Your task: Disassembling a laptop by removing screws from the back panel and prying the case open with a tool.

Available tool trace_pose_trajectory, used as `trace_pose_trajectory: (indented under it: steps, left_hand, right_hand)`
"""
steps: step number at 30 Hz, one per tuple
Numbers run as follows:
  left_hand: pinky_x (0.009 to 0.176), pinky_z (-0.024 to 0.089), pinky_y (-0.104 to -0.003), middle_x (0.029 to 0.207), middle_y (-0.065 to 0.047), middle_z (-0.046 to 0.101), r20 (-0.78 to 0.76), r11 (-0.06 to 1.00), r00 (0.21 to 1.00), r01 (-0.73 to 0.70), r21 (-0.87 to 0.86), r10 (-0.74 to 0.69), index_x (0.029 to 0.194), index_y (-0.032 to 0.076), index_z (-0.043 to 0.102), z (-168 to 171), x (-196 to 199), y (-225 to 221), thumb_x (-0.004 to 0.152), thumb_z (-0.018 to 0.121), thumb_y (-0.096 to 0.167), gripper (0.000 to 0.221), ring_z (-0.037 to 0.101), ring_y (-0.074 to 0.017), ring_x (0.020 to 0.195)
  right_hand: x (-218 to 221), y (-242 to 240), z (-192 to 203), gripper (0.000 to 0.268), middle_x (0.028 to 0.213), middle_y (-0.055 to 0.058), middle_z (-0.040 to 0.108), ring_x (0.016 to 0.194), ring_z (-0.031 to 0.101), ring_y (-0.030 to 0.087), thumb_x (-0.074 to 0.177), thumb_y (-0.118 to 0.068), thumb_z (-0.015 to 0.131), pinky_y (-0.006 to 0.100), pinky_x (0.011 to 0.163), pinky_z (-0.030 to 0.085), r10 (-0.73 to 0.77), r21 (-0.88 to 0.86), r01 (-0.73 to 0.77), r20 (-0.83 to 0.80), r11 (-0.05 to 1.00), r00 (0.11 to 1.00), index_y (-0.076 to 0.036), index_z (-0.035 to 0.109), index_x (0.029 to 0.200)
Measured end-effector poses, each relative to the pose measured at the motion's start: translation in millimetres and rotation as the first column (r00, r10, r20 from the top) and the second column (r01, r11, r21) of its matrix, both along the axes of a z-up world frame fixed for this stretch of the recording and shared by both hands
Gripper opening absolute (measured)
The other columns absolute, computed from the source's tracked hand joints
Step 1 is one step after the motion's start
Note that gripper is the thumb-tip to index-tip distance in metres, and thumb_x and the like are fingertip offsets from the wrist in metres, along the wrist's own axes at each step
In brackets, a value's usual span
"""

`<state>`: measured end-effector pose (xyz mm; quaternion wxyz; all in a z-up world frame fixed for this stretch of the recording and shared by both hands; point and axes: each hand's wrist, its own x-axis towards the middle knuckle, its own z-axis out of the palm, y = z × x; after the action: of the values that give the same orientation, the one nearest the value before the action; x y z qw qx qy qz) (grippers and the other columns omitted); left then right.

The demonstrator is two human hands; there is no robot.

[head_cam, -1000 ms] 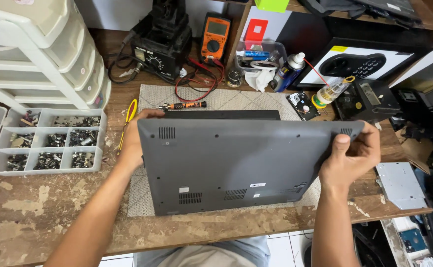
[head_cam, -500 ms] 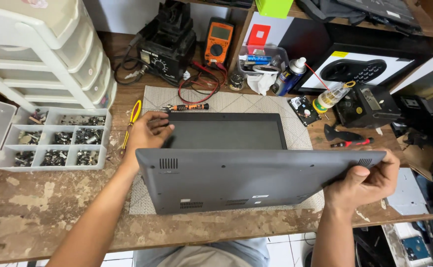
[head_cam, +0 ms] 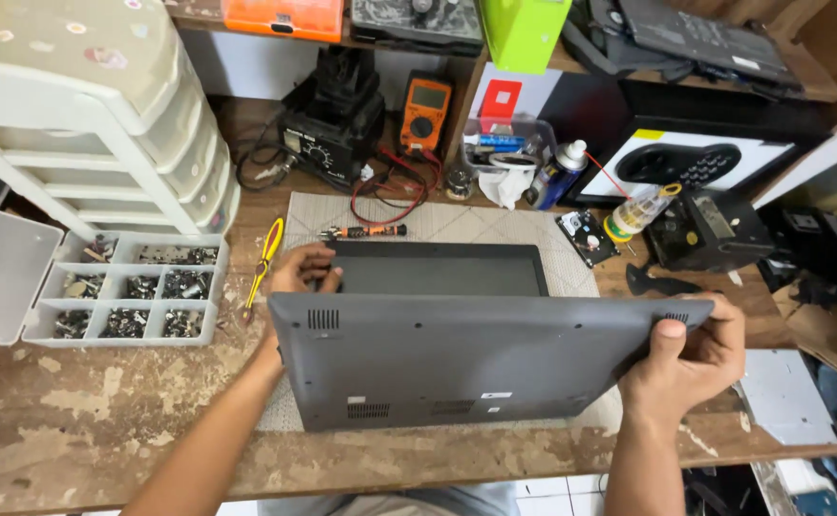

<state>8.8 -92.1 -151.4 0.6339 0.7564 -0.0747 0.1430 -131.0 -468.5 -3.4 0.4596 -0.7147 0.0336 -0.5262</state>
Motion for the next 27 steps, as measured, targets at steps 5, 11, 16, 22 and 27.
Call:
trace_pose_trajectory:
  steps: [5,11,16,22,27]
  left_hand:
    - [0.090,0.053,-0.031,0.117,-0.009,0.065,0.104,0.986,0.994,-0.040,0.160,0.023,0.103,0.011,0.072,-1,0,-8,0.083,0.072,0.012,0.020,0.064,-0.0198,0.108]
    - [0.098,0.051,-0.032,0.121,-0.010,0.064,0.098,0.990,0.995,-0.045,0.137,0.031,0.106,0.011,0.072,9,7,-12,0.087,0.073,0.014,0.019,0.061,-0.0203,0.117]
    - [0.087,0.056,-0.031,0.112,-0.010,0.069,0.112,0.974,0.987,-0.133,0.184,0.113,0.101,0.010,0.074,8,17,-19,0.081,0.075,0.010,0.020,0.067,-0.0203,0.102]
    - [0.088,0.054,-0.033,0.114,-0.008,0.069,0.114,0.905,0.976,-0.216,0.366,0.186,0.097,0.016,0.073,13,20,-28,0.078,0.075,0.007,0.021,0.067,-0.0229,0.103]
    - [0.098,0.044,-0.048,0.122,-0.018,0.062,0.322,0.810,0.947,-0.178,0.559,-0.014,0.108,0.008,0.066,8,13,-37,0.090,0.069,0.019,0.021,0.059,-0.0367,0.112]
  right_hand:
    - [7,-2,3,0.062,0.097,0.002,0.052,0.092,0.050,0.012,0.092,-0.064,0.070,0.027,0.085,0.041,0.040,0.032,-0.038,-0.063,0.999,0.997,-0.006,0.054,0.107]
    - [25,-2,9,0.058,0.094,0.000,0.054,0.090,0.051,0.010,0.092,-0.064,0.069,0.025,0.086,0.039,0.060,0.034,-0.057,-0.096,0.998,0.994,-0.009,0.056,0.104]
    - [33,-2,9,0.058,0.102,0.009,0.061,0.094,0.061,0.017,0.095,-0.062,0.067,0.030,0.086,0.049,0.057,0.028,-0.055,-0.082,0.998,0.995,-0.007,0.055,0.109]
    - [42,-14,-5,0.057,0.096,0.004,0.057,0.088,0.058,0.015,0.090,-0.061,0.074,0.028,0.082,0.051,0.117,0.105,-0.113,-0.032,0.988,0.993,-0.009,0.055,0.103]
    - [41,-5,0,0.058,0.093,0.003,0.049,0.085,0.054,0.014,0.089,-0.060,0.073,0.027,0.080,0.045,0.157,0.150,-0.151,-0.035,0.977,0.987,-0.009,0.048,0.102]
